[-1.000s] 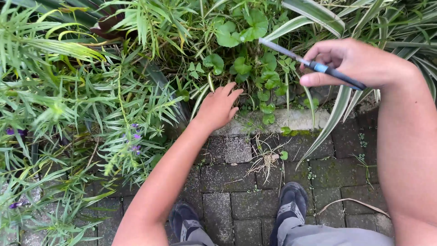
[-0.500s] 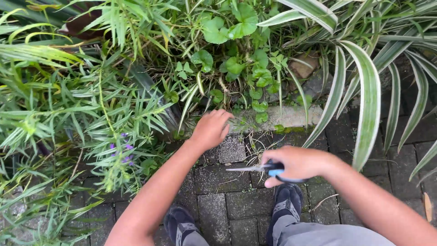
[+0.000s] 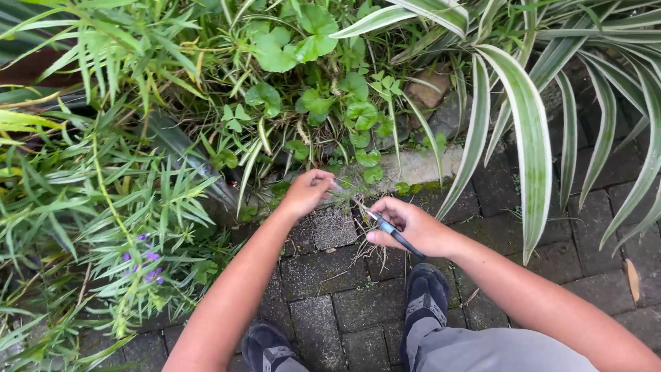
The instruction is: Pruning various plants and removing weeds in a garden bed using scissors.
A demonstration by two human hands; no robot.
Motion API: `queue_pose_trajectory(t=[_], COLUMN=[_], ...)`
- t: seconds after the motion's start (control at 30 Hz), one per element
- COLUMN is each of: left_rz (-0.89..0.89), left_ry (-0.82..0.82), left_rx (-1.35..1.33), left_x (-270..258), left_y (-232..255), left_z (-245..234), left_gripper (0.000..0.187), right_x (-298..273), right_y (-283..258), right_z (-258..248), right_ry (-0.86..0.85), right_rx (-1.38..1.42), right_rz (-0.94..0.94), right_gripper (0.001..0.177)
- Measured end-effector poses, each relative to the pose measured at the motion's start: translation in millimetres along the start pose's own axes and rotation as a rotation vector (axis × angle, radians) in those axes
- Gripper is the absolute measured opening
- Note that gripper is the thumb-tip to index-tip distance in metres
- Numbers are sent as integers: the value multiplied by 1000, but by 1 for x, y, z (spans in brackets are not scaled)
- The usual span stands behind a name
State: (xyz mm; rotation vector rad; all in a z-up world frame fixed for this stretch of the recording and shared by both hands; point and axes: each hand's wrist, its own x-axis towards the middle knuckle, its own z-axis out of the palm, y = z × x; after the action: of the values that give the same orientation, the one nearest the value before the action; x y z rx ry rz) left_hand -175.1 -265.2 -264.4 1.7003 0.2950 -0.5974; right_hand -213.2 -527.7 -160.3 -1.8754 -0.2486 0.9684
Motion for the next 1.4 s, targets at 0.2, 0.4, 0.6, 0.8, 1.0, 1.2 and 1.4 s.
queue_pose_trajectory(t=[0.2, 0.4, 0.6, 0.8, 1.0, 1.2, 1.4], left_rz=[-48, -57, -72, -59, -76, -111, -26], left_ry=[-27, -44, -36, 50, 164, 70, 18], left_rx=[7, -92, -183, -287, -339, -308, -349], left_x=[14, 37, 32, 38, 26, 11, 36], left_y=[8, 17, 40, 39, 54, 83, 47], left_z=[20, 59, 72, 69, 68, 65, 61], left_gripper=[38, 51, 52, 47, 59, 68, 40], right_x=[10, 13, 3, 2, 4, 14, 12], right_y=[16, 1, -16, -6, -15, -9, -13], right_z=[1, -7, -44, -56, -41, -34, -37], right_ry=[180, 262, 422, 507, 457, 378, 415], right_rx=[211, 217, 180, 194, 167, 137, 153], right_rz=[-144, -143, -150, -141, -72, -14, -25], right_gripper=[45, 46, 42, 40, 41, 46, 45])
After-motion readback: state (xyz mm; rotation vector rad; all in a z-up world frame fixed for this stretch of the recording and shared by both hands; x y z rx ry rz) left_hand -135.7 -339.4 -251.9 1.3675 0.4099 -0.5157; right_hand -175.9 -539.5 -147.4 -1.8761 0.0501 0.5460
